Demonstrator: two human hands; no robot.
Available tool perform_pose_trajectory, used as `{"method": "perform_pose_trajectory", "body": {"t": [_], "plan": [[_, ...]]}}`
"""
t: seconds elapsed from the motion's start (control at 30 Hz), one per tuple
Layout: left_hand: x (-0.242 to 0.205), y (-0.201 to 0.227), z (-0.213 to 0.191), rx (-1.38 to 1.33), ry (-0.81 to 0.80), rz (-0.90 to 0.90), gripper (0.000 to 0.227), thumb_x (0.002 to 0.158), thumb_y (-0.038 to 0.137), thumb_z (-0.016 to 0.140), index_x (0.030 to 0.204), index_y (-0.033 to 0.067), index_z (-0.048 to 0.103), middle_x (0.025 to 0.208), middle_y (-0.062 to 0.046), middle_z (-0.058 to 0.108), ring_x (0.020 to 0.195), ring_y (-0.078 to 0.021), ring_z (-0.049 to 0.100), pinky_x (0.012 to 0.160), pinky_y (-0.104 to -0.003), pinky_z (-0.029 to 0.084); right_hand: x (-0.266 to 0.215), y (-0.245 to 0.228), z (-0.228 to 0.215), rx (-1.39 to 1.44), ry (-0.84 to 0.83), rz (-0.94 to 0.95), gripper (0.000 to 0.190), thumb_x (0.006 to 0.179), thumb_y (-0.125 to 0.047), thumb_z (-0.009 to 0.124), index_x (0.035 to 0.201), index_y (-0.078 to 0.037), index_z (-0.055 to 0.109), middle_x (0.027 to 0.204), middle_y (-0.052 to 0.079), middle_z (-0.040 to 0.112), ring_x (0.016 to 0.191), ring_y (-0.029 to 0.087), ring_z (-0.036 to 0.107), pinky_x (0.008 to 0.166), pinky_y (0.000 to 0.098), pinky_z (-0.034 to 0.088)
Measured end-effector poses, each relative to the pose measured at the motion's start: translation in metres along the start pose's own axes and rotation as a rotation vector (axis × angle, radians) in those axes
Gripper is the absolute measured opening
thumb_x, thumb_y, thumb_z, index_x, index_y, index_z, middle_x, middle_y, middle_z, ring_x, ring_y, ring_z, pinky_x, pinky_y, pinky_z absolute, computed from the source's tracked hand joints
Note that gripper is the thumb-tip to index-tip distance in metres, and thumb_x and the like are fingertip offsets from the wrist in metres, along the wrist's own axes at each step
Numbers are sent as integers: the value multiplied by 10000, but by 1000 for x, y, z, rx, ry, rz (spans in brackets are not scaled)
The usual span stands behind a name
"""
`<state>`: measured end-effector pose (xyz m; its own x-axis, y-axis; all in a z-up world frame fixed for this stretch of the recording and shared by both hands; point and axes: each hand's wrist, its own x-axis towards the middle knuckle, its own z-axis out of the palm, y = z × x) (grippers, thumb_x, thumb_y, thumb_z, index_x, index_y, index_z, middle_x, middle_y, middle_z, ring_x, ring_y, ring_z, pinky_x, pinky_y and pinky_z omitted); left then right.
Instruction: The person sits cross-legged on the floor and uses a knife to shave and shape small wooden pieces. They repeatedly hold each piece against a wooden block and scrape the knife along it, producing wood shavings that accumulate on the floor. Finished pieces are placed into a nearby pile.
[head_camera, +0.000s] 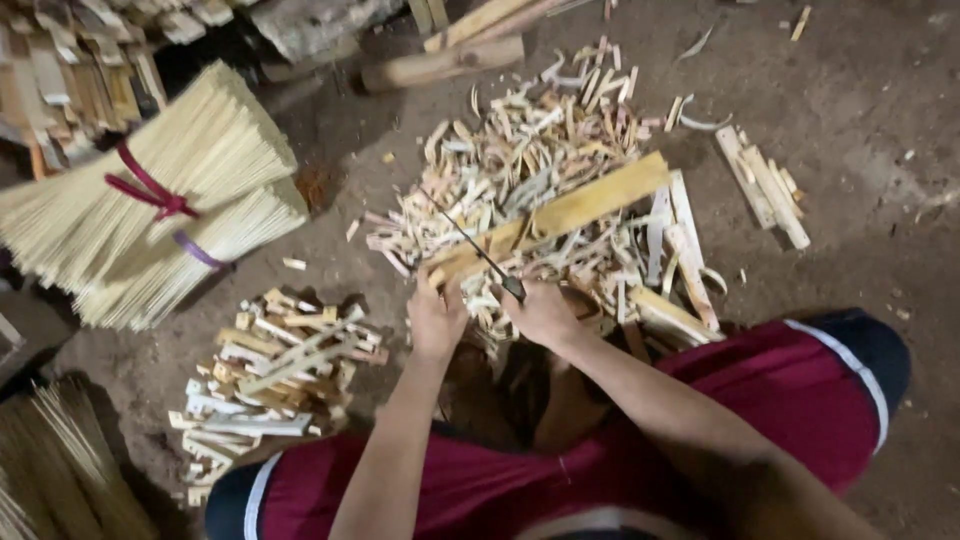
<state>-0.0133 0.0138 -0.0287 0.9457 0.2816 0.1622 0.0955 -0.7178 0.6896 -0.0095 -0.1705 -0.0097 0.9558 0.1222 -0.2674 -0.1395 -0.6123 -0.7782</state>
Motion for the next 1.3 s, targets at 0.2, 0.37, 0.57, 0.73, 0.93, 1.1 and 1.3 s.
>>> {"method": "perform_pose_trajectory", "body": {"t": [0.2,0.37,0.57,0.73,0.93,1.1,1.3], "plan": [[-3,-8,7,39,7,55,255,947,228,660,1146,78,605,966,-213,738,854,-466,722,749,-576,593,-19,-52,-38,123,-130,266,512,978,-407,564,1112,76,666,1006,312,716,1031,453,703,800,526,574],[-6,-5,11,-28,39,-54,359,949,364,671,1203,124,587,901,-151,756,876,-415,732,774,-533,600,11,17,12,308,90,249,527,927,-514,675,753,-19,633,546,171,596,543,306,637,444,418,484],[-14,6,2,-64,58,68,268,944,224,662,1166,90,593,973,-189,749,872,-450,721,735,-562,583,-5,-3,-5,-8,17,40,412,984,-372,601,787,-11,620,614,190,607,612,357,692,525,398,499],[-23,16,0,-154,12,49,294,952,275,604,1215,145,624,1055,-104,760,973,-356,733,824,-465,593,-9,-34,-18,594,78,453,424,932,-405,631,809,-6,704,574,134,591,331,195,560,330,318,455],[-32,74,-28,-342,-255,280,374,836,-62,561,1152,59,720,1286,-187,706,1191,-334,670,988,-435,547,25,10,-5,966,51,390,277,748,-145,886,854,36,704,663,142,651,475,218,625,476,345,520],[16,52,-32,-737,-255,-617,179,861,206,793,944,57,739,798,-147,735,702,-294,768,580,-422,653,-18,-57,-35,593,-120,154,347,760,-357,891,772,-56,718,647,59,669,578,157,655,536,284,539],[22,89,-73,-495,22,-308,230,904,123,725,1047,-4,598,887,-232,699,812,-262,695,635,-395,568,-18,-54,-38,115,245,-149,447,872,-472,779,718,-90,606,573,156,584,573,320,625,536,426,443]]}}
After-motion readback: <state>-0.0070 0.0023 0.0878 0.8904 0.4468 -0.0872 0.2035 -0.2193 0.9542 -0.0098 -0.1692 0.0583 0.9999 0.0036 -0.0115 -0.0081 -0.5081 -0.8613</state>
